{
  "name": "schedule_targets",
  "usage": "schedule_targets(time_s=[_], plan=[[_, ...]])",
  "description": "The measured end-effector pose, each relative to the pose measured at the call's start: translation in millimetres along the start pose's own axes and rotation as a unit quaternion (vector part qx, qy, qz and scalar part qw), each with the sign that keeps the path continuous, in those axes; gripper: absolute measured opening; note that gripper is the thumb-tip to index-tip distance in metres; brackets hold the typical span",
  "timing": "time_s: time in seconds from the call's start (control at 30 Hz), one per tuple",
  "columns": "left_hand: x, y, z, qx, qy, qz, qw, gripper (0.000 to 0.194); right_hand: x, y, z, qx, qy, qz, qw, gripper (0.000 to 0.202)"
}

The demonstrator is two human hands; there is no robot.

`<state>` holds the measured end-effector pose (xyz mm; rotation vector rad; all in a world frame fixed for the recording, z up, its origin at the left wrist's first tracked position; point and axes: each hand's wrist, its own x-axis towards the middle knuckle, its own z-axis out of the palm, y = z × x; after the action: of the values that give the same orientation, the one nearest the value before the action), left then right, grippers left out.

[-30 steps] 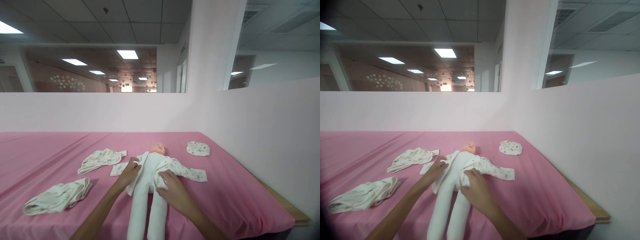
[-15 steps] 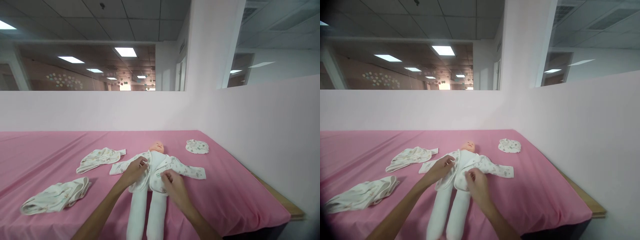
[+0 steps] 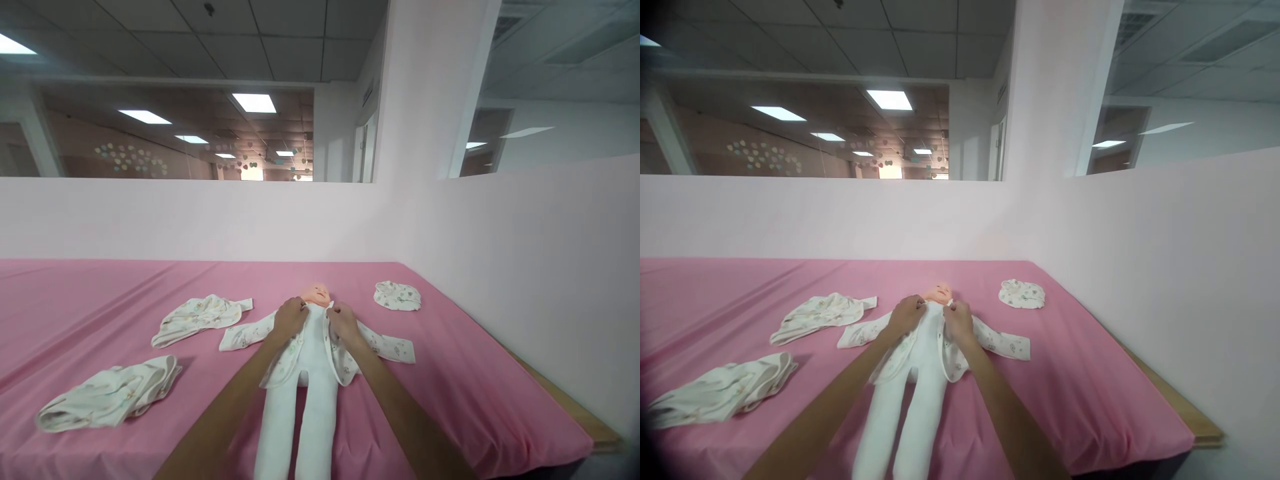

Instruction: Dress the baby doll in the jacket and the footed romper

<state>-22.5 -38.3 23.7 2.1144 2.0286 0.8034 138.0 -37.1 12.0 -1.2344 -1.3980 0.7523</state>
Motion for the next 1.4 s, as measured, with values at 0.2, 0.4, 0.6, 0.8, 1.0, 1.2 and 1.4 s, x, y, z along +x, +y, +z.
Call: schedule_targets(time_s=[0.2,0.4,0.6,0.8,1.0,1.2,1.4], plan=[[5.1,-7.6,-4.2,0.016,-0.002,0.033,0.999,0.021,15.9,-12.6,15.1,-0.061,-0.006,-0.049,0.997,0.010],[14.4,-12.5,-0.1,0.027,0.015,0.046,0.998,0.019,4.1,-10.9,32.2,-0.090,0.030,-0.050,0.994,0.011],[13.8,-18.0,12.2,0.025,0.046,0.051,0.997,0.030,-5.1,-6.1,27.8,-0.088,0.057,-0.033,0.994,0.018],[7.0,-21.1,11.7,0.005,0.056,0.081,0.995,0.034,9.5,-11.3,30.8,-0.047,0.042,-0.021,0.998,0.022],[5.2,-24.1,10.3,-0.012,0.066,0.096,0.993,0.034,25.5,-14.6,46.7,0.001,0.010,-0.037,0.999,0.022],[7.6,-29.0,13.5,-0.037,0.065,0.095,0.993,0.035,17.9,-5.6,48.9,0.043,-0.020,-0.047,0.998,0.027],[8.2,-30.6,15.6,-0.067,0.067,0.089,0.991,0.036,9.5,-6.4,42.8,0.073,-0.056,-0.085,0.992,0.030]])
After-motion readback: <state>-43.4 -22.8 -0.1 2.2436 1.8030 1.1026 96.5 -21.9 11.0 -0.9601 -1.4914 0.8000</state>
